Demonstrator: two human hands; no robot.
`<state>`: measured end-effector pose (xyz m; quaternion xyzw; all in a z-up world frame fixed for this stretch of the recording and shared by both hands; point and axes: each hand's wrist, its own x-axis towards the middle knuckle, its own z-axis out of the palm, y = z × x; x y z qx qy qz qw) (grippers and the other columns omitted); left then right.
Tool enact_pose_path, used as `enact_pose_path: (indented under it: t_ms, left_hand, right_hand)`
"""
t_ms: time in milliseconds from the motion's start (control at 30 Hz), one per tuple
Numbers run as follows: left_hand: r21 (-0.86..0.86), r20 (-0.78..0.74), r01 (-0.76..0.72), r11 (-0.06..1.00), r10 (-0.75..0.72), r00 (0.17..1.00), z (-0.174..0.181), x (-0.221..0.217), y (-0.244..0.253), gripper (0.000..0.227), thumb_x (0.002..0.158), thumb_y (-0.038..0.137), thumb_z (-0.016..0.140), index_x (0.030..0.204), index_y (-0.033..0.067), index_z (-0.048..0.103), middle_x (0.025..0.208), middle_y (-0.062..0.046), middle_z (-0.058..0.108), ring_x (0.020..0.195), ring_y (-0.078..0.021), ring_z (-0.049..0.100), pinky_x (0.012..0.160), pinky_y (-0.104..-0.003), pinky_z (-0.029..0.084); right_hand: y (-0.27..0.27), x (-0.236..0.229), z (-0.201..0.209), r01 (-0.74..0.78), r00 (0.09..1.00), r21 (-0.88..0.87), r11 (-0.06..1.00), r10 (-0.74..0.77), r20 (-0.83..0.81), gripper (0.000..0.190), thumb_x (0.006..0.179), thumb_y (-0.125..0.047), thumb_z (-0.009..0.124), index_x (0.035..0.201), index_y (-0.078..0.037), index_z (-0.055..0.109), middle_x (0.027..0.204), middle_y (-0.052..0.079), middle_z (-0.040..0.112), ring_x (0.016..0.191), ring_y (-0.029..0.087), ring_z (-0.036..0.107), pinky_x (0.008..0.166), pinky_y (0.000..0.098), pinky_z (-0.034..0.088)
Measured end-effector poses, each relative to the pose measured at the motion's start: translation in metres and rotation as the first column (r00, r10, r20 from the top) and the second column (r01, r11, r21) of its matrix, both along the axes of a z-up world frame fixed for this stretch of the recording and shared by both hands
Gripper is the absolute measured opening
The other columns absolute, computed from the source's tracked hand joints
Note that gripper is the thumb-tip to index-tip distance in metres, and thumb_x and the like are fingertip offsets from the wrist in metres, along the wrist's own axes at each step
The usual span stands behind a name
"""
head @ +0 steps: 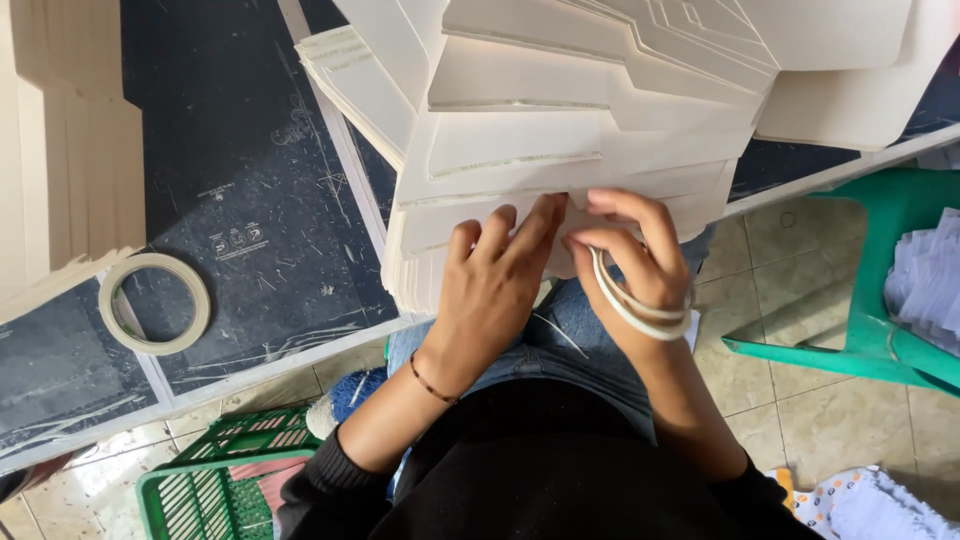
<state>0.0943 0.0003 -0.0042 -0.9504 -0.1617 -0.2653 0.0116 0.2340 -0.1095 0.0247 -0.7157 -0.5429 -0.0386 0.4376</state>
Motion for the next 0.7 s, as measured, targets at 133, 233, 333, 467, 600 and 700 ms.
enact_pose_path:
  t_ms: [133, 233, 333, 467, 600, 700]
  left_hand:
    - [-0.177, 0.047, 0.038, 0.984, -0.03, 0.998, 0.014, -0.012, 0.017, 0.045, 0.096, -0.003, 0.06, 0.135, 0.0119, 0.075, 0.136, -0.004, 0.063, 0.111, -0.0283, 0.056, 0.086, -0.042, 0.043]
    - [-0.382, 0.123, 0.01, 0.924, 0.04, 0.992, 0.026, -0.044, 0.035, 0.043, 0.095, -0.001, 0.065, 0.131, 0.0188, 0.08, 0.124, -0.003, 0.066, 0.109, -0.0308, 0.055, 0.086, -0.044, 0.041]
    - [-0.549, 0.14, -0.061, 0.834, 0.163, 0.977, 0.03, -0.077, 0.038, 0.049, 0.095, 0.001, 0.075, 0.138, 0.0238, 0.08, 0.113, 0.001, 0.069, 0.104, -0.0275, 0.052, 0.087, -0.04, 0.039]
    - [-0.741, 0.129, -0.04, 0.671, 0.201, 0.971, 0.023, -0.101, 0.028, 0.052, 0.093, 0.004, 0.084, 0.141, 0.0229, 0.078, 0.103, 0.005, 0.074, 0.103, -0.0243, 0.052, 0.086, -0.037, 0.038]
    - [-0.785, 0.163, -0.014, 0.62, 0.228, 0.96, 0.012, -0.106, 0.02, 0.054, 0.094, 0.003, 0.083, 0.144, 0.022, 0.076, 0.107, 0.004, 0.078, 0.105, -0.0234, 0.055, 0.088, -0.036, 0.039]
    - [-0.809, 0.204, 0.018, 0.588, 0.251, 0.946, 0.006, -0.105, 0.014, 0.063, 0.091, 0.003, 0.087, 0.149, 0.0226, 0.072, 0.112, 0.002, 0.078, 0.108, -0.0228, 0.055, 0.092, -0.036, 0.039]
  right_hand:
    - [-0.006, -0.014, 0.012, -0.012, 0.998, 0.021, 1.0, 0.013, -0.066, 0.01, 0.097, -0.003, 0.087, 0.104, -0.003, 0.08, 0.132, 0.016, 0.069, 0.112, 0.033, 0.074, 0.093, 0.0423, 0.063]
    - [-0.003, -0.02, 0.006, -0.079, 0.981, -0.013, 0.997, 0.076, -0.179, 0.011, 0.096, -0.001, 0.085, 0.106, -0.002, 0.08, 0.134, 0.018, 0.066, 0.116, 0.037, 0.072, 0.096, 0.0445, 0.061]
    - [0.004, -0.037, -0.004, -0.182, 0.953, -0.062, 0.981, 0.161, -0.258, 0.012, 0.092, -0.002, 0.086, 0.102, -0.005, 0.079, 0.135, 0.017, 0.066, 0.115, 0.038, 0.071, 0.097, 0.0438, 0.058]
    - [0.022, -0.067, -0.005, -0.277, 0.925, -0.064, 0.959, 0.248, -0.287, 0.013, 0.087, -0.004, 0.088, 0.094, -0.01, 0.079, 0.131, 0.012, 0.068, 0.11, 0.034, 0.07, 0.091, 0.0407, 0.058]
    - [0.031, -0.075, -0.013, -0.283, 0.934, -0.051, 0.958, 0.264, -0.24, 0.018, 0.085, 0.001, 0.088, 0.095, -0.01, 0.076, 0.129, 0.011, 0.067, 0.109, 0.034, 0.068, 0.087, 0.0418, 0.058]
    - [0.028, -0.075, -0.018, -0.247, 0.964, -0.08, 0.966, 0.236, -0.121, 0.02, 0.086, -0.002, 0.089, 0.096, -0.01, 0.074, 0.13, 0.012, 0.066, 0.106, 0.032, 0.066, 0.088, 0.0415, 0.058]
